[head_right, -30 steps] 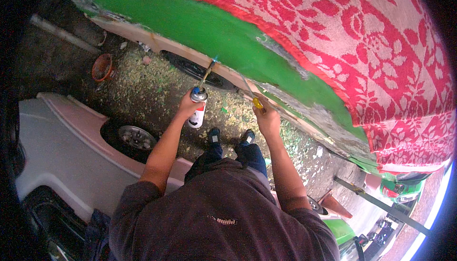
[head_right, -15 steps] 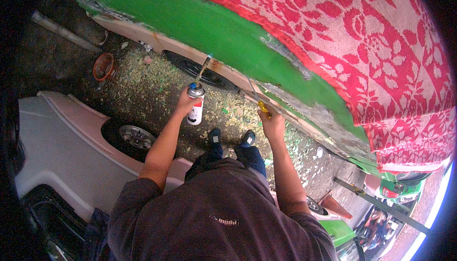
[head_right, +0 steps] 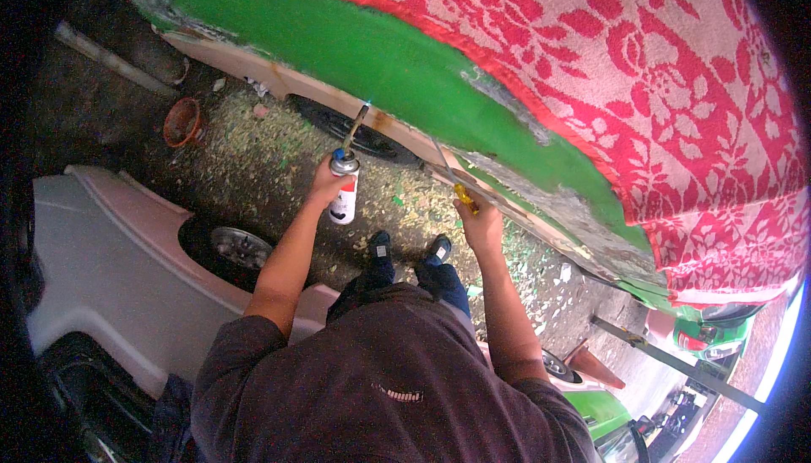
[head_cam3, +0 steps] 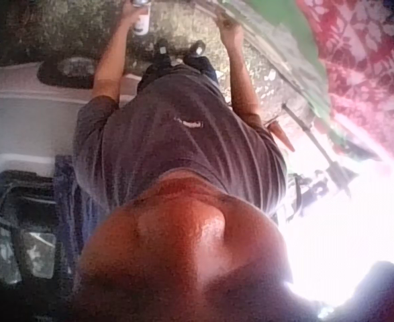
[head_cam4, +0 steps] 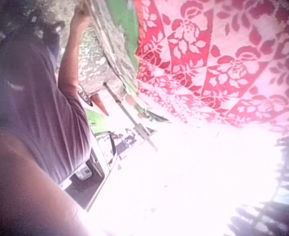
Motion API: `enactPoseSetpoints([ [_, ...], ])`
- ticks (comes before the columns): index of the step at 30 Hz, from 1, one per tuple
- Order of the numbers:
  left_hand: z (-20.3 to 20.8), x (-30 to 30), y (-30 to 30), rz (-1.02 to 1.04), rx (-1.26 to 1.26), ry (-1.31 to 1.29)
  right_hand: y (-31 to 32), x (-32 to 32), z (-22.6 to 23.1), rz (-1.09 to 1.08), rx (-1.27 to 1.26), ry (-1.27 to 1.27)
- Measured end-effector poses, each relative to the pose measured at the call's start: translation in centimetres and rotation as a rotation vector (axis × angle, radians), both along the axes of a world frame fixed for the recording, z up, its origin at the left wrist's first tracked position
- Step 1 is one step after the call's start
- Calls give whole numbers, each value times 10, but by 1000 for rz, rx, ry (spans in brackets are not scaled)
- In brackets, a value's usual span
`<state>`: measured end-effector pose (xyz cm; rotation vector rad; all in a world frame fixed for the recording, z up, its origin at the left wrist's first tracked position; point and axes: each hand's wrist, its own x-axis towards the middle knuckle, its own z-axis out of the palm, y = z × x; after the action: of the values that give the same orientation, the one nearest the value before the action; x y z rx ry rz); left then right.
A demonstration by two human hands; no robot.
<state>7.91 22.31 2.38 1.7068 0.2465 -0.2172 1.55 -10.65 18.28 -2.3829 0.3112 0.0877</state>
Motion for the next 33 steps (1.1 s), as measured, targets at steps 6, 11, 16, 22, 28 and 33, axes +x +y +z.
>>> enactPoseSetpoints([
  [6,-7,4,1,-21,-73,-27,-5,-1,-4,19,-11,8],
  [11,6,2,-6,-15,-127,-3,-12,-2,-12,27,-37,4],
  [16,5,1,-4,-13,-114,-17,-2,-1,-4,33,9,-57],
  [22,11,-1,-8,-5,-131,-7,-5,-3,-7,23,7,-30],
  [28,-4,0,-7,-20,-117,-1,-5,-5,-5,23,25,-32],
  [33,-7,1,-6,7,-157,11,-9,-5,-6,19,4,-5],
])
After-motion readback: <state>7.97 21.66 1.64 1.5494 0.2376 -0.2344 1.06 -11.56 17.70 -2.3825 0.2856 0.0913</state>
